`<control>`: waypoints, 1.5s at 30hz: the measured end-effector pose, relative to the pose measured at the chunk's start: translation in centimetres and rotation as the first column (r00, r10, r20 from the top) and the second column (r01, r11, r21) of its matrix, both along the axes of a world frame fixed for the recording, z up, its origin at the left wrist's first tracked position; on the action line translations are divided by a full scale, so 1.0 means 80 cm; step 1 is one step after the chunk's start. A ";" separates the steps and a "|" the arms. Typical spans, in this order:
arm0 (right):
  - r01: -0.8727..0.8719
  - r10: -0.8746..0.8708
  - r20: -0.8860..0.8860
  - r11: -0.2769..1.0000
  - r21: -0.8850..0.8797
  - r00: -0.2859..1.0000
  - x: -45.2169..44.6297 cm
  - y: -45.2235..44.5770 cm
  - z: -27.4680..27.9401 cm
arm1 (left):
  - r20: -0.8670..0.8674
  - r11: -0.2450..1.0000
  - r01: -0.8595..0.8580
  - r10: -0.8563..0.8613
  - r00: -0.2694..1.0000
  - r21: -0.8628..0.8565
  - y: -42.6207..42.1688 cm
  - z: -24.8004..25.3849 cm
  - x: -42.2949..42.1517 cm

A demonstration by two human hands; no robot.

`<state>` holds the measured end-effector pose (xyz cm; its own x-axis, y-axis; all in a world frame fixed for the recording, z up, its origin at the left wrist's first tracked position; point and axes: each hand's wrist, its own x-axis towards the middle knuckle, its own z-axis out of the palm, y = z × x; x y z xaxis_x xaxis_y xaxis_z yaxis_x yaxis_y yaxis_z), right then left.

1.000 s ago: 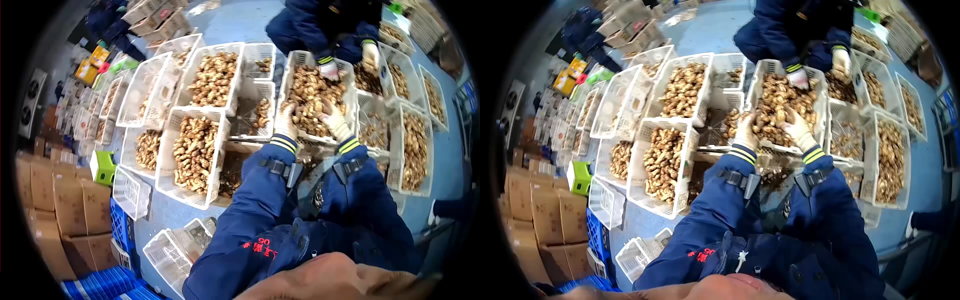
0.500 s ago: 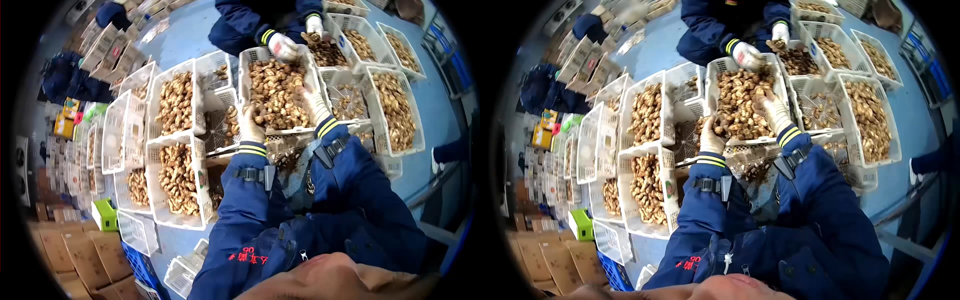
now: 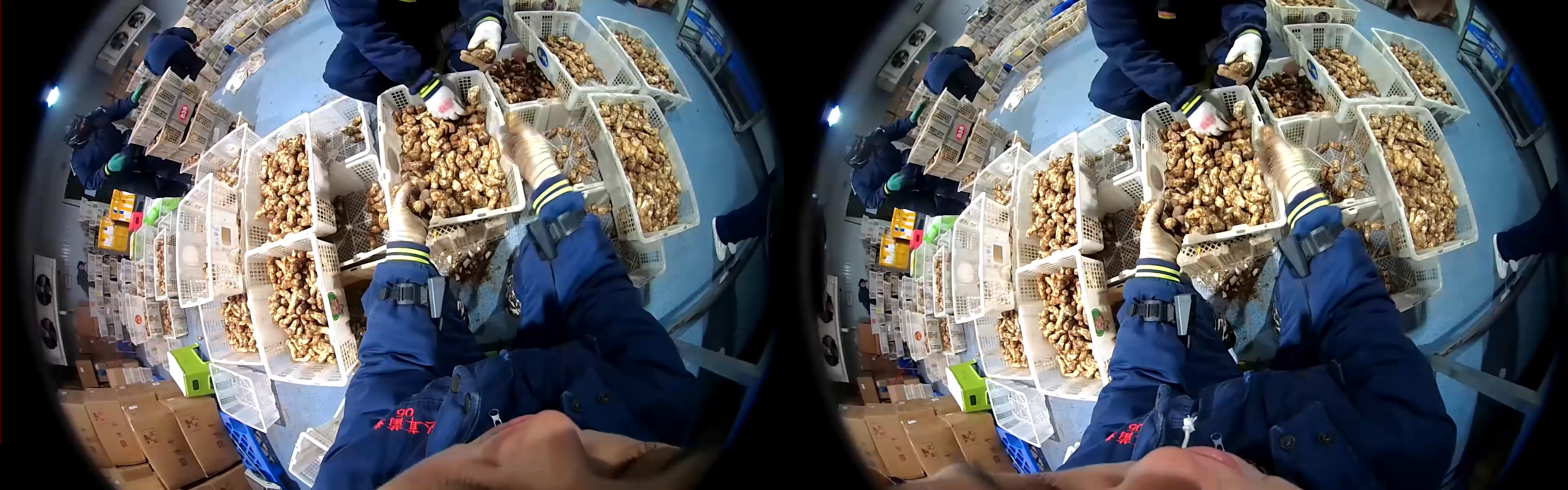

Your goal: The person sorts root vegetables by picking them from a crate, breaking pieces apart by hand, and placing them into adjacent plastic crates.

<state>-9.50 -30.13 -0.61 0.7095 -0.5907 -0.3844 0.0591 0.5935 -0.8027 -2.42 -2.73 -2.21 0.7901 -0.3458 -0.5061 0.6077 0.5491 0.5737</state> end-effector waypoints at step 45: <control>-0.935 -0.285 -0.929 -0.328 -0.137 0.236 0.079 0.036 -0.156 | 0.098 0.987 0.075 -0.089 0.991 0.141 -0.005 -0.007 0.025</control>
